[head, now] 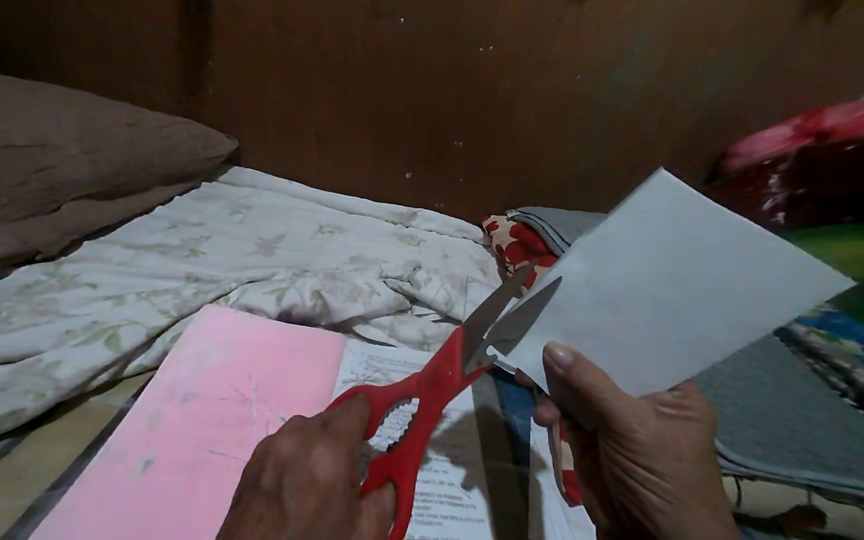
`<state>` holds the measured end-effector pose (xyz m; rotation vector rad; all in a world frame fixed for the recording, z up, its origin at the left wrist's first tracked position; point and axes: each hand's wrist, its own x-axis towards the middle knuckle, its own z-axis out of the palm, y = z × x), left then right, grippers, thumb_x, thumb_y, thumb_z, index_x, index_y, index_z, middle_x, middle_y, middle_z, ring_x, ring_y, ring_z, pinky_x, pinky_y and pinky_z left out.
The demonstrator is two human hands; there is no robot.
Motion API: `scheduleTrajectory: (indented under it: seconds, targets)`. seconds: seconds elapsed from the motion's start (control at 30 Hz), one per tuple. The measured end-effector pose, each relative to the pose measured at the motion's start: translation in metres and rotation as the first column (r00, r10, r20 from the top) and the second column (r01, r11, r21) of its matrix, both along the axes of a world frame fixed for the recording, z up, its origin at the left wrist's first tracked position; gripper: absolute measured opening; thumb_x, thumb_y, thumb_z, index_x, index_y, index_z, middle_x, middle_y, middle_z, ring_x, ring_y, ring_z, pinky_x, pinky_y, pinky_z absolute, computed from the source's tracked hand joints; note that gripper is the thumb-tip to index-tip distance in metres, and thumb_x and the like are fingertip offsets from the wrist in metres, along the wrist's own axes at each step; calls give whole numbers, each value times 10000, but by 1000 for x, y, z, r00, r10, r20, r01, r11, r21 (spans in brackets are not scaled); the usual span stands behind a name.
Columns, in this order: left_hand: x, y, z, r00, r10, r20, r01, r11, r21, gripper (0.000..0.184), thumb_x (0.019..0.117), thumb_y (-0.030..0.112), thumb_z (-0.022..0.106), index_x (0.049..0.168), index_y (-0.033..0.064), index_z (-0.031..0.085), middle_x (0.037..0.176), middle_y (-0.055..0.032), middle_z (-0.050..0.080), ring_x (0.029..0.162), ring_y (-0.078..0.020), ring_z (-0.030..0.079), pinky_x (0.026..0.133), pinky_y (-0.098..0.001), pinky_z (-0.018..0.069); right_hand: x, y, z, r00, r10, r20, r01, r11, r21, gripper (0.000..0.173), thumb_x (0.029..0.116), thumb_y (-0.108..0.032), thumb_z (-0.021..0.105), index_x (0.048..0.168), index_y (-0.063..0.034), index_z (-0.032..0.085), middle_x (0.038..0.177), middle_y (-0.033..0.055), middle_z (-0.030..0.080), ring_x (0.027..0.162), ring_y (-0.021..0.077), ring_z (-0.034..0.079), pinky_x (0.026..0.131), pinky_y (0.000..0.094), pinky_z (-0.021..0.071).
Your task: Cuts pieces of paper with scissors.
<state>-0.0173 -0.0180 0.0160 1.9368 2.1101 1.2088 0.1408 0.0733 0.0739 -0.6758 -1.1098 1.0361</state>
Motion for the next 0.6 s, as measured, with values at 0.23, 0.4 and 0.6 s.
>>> scheduleTrajectory:
  seconds: [0.23,0.4,0.6]
  targets:
    - [1,1,-5,1000,-19,1,19,1000,14,216,824,131,714,898,-71,691,684,-187,670,600,-370,673,529,-517,523,0,0,0,1000,-2,7,2,1000,-3,258,850,234,552,933,-7,589,673,54,708,475,100,653,419,202,553]
    - [1,1,-4,999,-30,30,31,999,-12,233,810,152,724,886,-66,686,671,-181,662,596,-373,665,531,-530,511,0,0,1,1000,2,6,-2,1000,-7,266,838,244,547,928,-3,584,669,61,710,472,102,655,420,203,555]
    - [1,0,0,998,-25,66,28,998,-49,266,809,178,737,911,-63,692,702,-184,678,623,-379,676,560,-541,525,-1,-1,0,1000,-2,28,2,1000,-9,266,814,246,559,911,0,583,650,48,696,459,86,637,409,192,540]
